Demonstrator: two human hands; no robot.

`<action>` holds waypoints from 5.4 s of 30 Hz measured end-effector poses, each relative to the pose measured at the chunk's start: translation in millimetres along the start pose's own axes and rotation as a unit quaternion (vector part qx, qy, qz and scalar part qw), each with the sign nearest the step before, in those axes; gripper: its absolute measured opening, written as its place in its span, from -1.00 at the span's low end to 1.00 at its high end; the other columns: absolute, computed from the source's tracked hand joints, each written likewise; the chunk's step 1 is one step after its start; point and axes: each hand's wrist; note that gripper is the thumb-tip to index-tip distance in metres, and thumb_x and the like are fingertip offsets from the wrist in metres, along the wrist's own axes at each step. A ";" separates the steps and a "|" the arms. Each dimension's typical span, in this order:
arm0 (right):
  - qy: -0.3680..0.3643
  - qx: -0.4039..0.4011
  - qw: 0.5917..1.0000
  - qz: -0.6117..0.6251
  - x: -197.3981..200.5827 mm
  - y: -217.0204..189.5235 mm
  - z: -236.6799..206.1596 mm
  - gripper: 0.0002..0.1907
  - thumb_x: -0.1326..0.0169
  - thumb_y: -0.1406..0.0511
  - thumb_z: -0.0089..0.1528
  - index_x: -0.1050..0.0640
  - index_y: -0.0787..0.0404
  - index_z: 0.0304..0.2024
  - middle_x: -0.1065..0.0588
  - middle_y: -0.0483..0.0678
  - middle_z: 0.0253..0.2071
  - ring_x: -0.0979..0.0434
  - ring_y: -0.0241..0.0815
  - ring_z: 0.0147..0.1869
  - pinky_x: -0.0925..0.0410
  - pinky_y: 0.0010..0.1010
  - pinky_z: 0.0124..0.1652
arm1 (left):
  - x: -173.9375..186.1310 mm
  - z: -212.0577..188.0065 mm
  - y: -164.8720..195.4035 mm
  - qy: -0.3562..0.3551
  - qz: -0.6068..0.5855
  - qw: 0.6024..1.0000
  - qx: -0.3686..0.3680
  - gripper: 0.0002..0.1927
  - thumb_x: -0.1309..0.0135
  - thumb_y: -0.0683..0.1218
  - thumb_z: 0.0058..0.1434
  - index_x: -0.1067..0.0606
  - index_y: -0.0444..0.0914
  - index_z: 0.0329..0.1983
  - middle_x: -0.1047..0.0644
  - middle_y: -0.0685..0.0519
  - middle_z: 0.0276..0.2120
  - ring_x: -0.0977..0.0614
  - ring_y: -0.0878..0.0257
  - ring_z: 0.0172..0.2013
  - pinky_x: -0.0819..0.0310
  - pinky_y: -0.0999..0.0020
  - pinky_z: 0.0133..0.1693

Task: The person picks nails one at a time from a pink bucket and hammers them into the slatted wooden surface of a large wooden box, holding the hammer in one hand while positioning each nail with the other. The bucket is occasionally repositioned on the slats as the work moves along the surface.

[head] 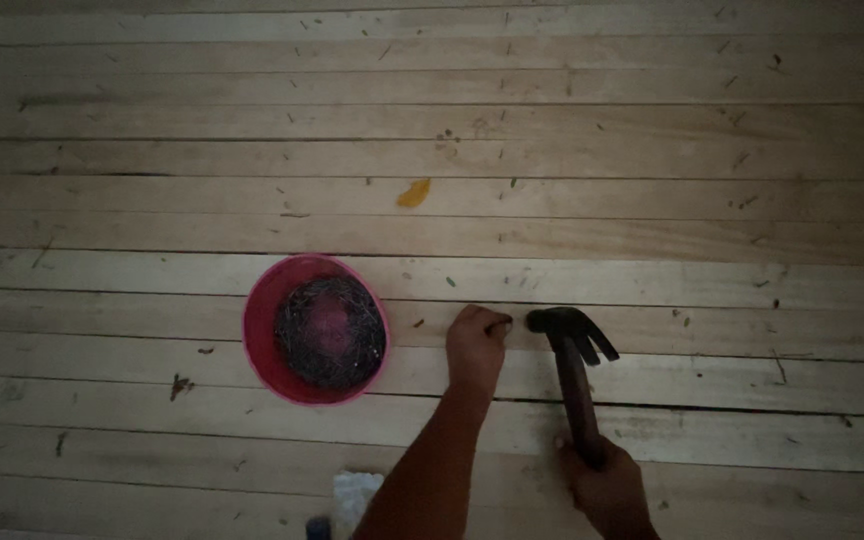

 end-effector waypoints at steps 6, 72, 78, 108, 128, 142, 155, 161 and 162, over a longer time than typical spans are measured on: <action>0.028 -0.015 0.996 -0.086 -0.5 1.6 6.7 -0.61 -0.17 0.11 0.27 -0.57 0.22 0.02 -0.51 0.01 -0.54 -0.47 -0.14 -0.48 -0.41 -0.26 -0.37 | -5.8 -2.9 6.5 0.028 0.031 0.999 0.002 -0.88 -0.15 -0.33 0.13 -0.65 -0.34 -0.29 -0.61 -0.10 -0.25 -0.65 0.00 -0.24 -0.57 0.22 -0.13; 0.055 0.090 0.953 -0.283 -2.6 13.3 8.4 -0.51 -0.20 0.05 0.23 -0.61 0.20 0.08 -0.71 0.12 -0.23 -0.77 -0.02 -0.18 -0.56 -0.22 0.00 | 5.7 3.9 16.0 -0.073 0.158 0.985 -0.017 -0.93 -0.12 -0.24 0.17 -0.61 -0.29 -0.33 -0.54 -0.04 -0.16 -0.56 -0.04 -0.06 -0.50 0.11 -0.02; 0.059 0.185 0.971 -0.137 7.6 20.8 3.7 -0.47 -0.27 0.14 0.17 -0.55 0.26 0.12 -0.68 0.08 -0.16 -0.73 -0.12 -0.20 -0.56 -0.22 -0.12 | 25.1 -5.9 7.9 -0.091 0.105 0.990 0.006 -0.87 -0.03 -0.26 0.24 -0.58 -0.38 -0.23 -0.52 -0.16 -0.05 -0.57 -0.10 -0.04 -0.49 0.16 0.05; 0.077 0.089 0.952 -0.282 9.1 -34.1 -50.7 -0.46 -0.16 -0.08 0.27 -0.64 0.25 -0.07 -0.65 0.13 -0.40 -0.63 -0.04 -0.36 -0.50 -0.15 -0.24 | 62.6 -31.2 29.0 -0.222 0.322 0.920 -0.046 -0.60 -0.04 -0.30 0.10 -0.50 -0.43 0.05 -0.41 -0.13 0.14 -0.39 -0.12 0.15 -0.35 0.18 0.19; 0.035 0.134 0.895 -0.424 -3.7 -16.1 -29.5 -0.48 0.00 -0.09 0.33 -0.58 0.18 0.00 -0.57 -0.04 -0.37 -0.62 -0.20 -0.45 -0.55 -0.32 -0.30 | 77.2 -27.6 34.7 -0.190 0.307 0.928 -0.093 -0.61 -0.05 -0.28 0.07 -0.51 -0.39 0.01 -0.43 -0.20 0.16 -0.39 -0.20 0.18 -0.27 0.02 0.21; 0.060 0.018 0.988 -0.144 -16.2 -0.2 -18.7 -0.52 -0.16 0.06 0.32 -0.56 0.32 0.05 -0.51 0.05 -0.51 -0.51 -0.11 -0.49 -0.45 -0.20 -0.39 | 170.1 32.7 -15.9 0.105 0.346 0.927 0.096 -0.57 -0.06 -0.16 0.06 -0.52 -0.28 0.05 -0.52 -0.29 0.02 -0.49 -0.26 0.07 -0.29 -0.11 0.15; 0.030 0.030 0.989 -0.140 -9.6 18.5 16.2 -0.60 -0.15 0.06 0.31 -0.57 0.26 -0.04 -0.53 0.07 -0.45 -0.53 -0.08 -0.42 -0.48 -0.14 -0.27 | 131.6 19.2 -15.6 -0.040 0.196 0.979 0.026 -0.77 -0.11 -0.09 0.11 -0.65 -0.28 -0.23 -0.61 -0.30 -0.22 -0.63 -0.24 -0.12 -0.50 -0.01 0.00; 0.052 0.024 0.984 -0.171 -11.9 16.5 17.8 -0.58 -0.10 0.03 0.33 -0.61 0.24 -0.04 -0.59 0.06 -0.44 -0.57 -0.10 -0.41 -0.50 -0.18 -0.25 | 124.7 8.2 -8.4 -0.020 0.147 0.989 0.025 -0.79 -0.06 -0.13 0.18 -0.65 -0.24 -0.20 -0.62 -0.27 -0.25 -0.65 -0.22 -0.20 -0.54 -0.02 -0.10; 0.059 0.016 0.983 -0.170 -12.6 15.7 16.9 -0.58 -0.09 0.02 0.33 -0.62 0.21 -0.03 -0.59 0.05 -0.44 -0.57 -0.10 -0.41 -0.50 -0.18 -0.25 | 127.2 7.1 -5.2 -0.006 0.135 0.991 0.019 -0.80 -0.04 -0.14 0.22 -0.65 -0.23 -0.19 -0.63 -0.25 -0.24 -0.65 -0.21 -0.20 -0.52 -0.03 -0.11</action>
Point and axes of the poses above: each hand's wrist, its own z-axis towards the middle knuckle, its own x-axis out of the back of the hand, y = z × x
